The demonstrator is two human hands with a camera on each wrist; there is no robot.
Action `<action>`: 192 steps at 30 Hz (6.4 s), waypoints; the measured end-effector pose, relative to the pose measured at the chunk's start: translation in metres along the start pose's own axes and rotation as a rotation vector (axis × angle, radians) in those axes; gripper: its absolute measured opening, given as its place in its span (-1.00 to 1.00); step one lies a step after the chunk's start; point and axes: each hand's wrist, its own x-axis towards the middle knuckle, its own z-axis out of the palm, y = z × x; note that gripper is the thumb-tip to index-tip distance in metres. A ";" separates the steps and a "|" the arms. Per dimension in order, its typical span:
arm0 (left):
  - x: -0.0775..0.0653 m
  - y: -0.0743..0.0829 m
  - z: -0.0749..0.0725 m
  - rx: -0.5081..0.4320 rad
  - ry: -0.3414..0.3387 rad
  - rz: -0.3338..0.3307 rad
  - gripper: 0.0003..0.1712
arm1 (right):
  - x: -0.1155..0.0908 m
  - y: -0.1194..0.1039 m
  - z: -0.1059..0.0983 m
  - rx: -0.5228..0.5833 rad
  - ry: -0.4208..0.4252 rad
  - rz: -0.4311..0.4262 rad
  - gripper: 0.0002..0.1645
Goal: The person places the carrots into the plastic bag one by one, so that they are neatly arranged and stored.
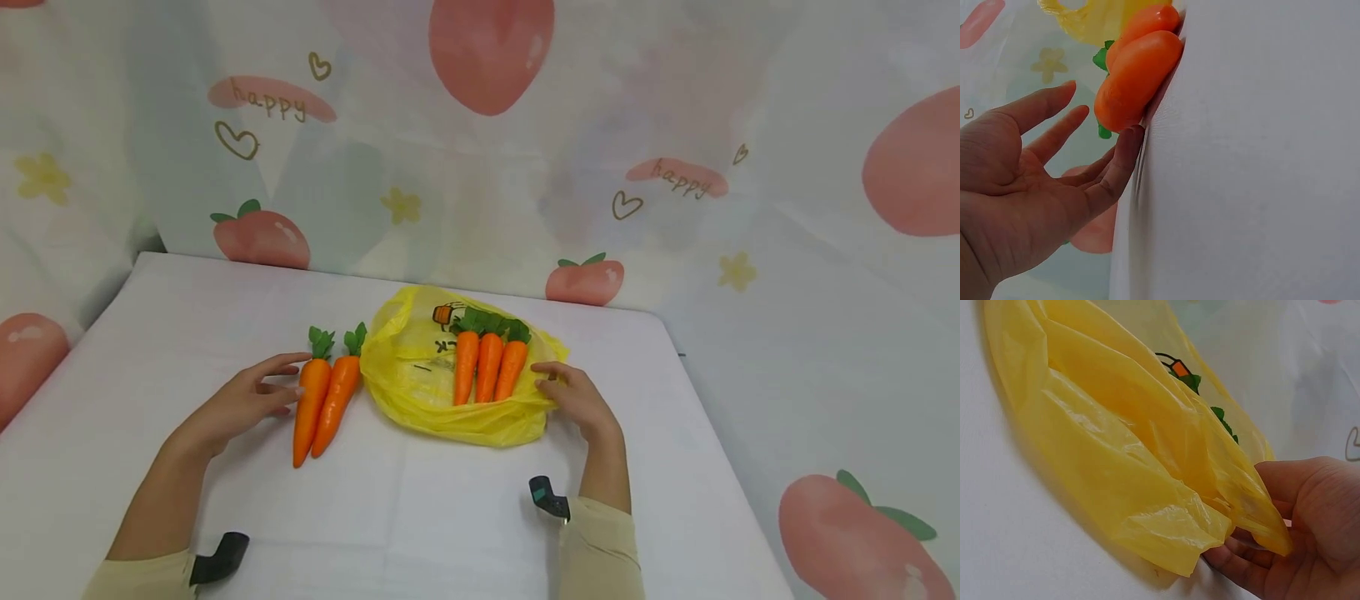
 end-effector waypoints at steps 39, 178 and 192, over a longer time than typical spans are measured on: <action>0.013 0.010 0.013 0.134 -0.003 -0.054 -0.17 | -0.003 -0.002 0.000 0.002 0.007 0.019 -0.53; 0.026 0.122 0.110 0.023 -0.105 0.241 -0.30 | -0.004 -0.004 0.000 0.010 -0.001 -0.010 -0.55; 0.042 0.109 0.122 -0.013 -0.097 0.165 -0.29 | -0.003 -0.002 0.000 0.005 0.006 -0.006 -0.56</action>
